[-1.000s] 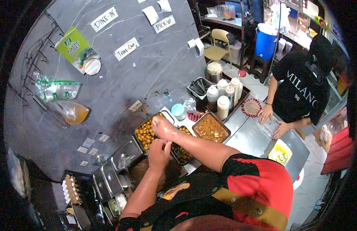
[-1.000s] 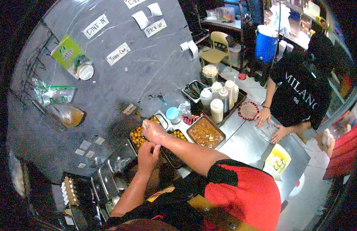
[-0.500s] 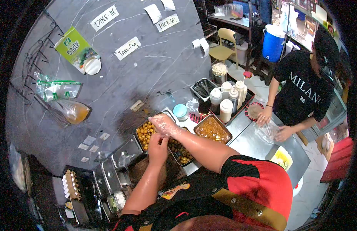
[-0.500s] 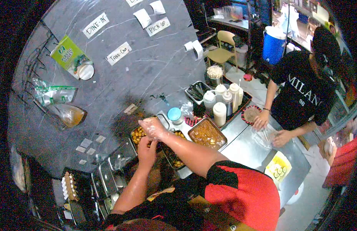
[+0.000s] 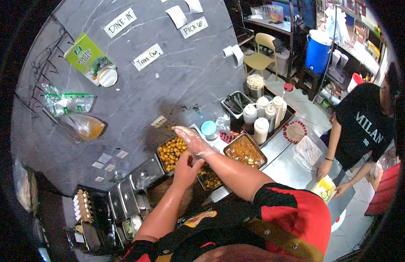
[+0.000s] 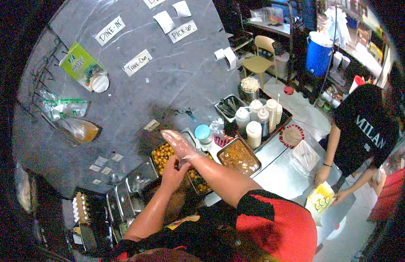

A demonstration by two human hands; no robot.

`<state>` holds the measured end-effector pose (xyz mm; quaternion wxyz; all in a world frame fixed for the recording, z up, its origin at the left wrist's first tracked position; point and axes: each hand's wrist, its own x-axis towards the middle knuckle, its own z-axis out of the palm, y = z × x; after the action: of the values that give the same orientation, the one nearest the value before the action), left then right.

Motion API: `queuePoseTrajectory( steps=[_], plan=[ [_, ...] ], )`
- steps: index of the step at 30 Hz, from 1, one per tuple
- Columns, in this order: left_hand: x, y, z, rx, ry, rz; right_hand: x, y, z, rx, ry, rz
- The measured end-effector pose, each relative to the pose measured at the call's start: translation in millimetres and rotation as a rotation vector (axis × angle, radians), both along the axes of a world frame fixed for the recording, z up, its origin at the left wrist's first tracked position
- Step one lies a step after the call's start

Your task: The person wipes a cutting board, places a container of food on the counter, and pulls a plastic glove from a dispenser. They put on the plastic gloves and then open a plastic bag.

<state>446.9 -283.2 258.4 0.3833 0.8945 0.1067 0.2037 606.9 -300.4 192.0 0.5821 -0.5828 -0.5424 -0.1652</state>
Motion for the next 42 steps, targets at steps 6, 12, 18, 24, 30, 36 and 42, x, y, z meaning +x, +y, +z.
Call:
queuePoseTrajectory(
  steps=[6, 12, 18, 24, 30, 36, 42],
  plan=[
    [2, 25, -25, 0.371, -0.036, 0.096, -15, -19, 42, 0.072, 0.516, 0.025],
    [19, 19, -9, 0.280, 0.417, 0.086, -25, -17, 41, 0.121, 0.646, -0.016],
    [14, 16, -23, 0.278, 0.561, -0.286, -14, -23, 30, 0.062, 0.876, 0.088],
    [11, 20, -39, 0.317, 0.643, -0.384, -4, -14, 8, -0.020, 0.525, 0.034],
    [9, 6, -33, 0.111, 0.763, -0.380, -8, -16, 9, -0.185, 0.648, 0.261],
    [-38, 11, -14, -0.159, 0.840, -0.665, -11, -80, 19, -0.476, 0.705, 0.797],
    [-121, 84, -33, -0.106, 0.931, -0.372, -87, -152, -5, -0.927, 0.590, 1.022]
  ],
)
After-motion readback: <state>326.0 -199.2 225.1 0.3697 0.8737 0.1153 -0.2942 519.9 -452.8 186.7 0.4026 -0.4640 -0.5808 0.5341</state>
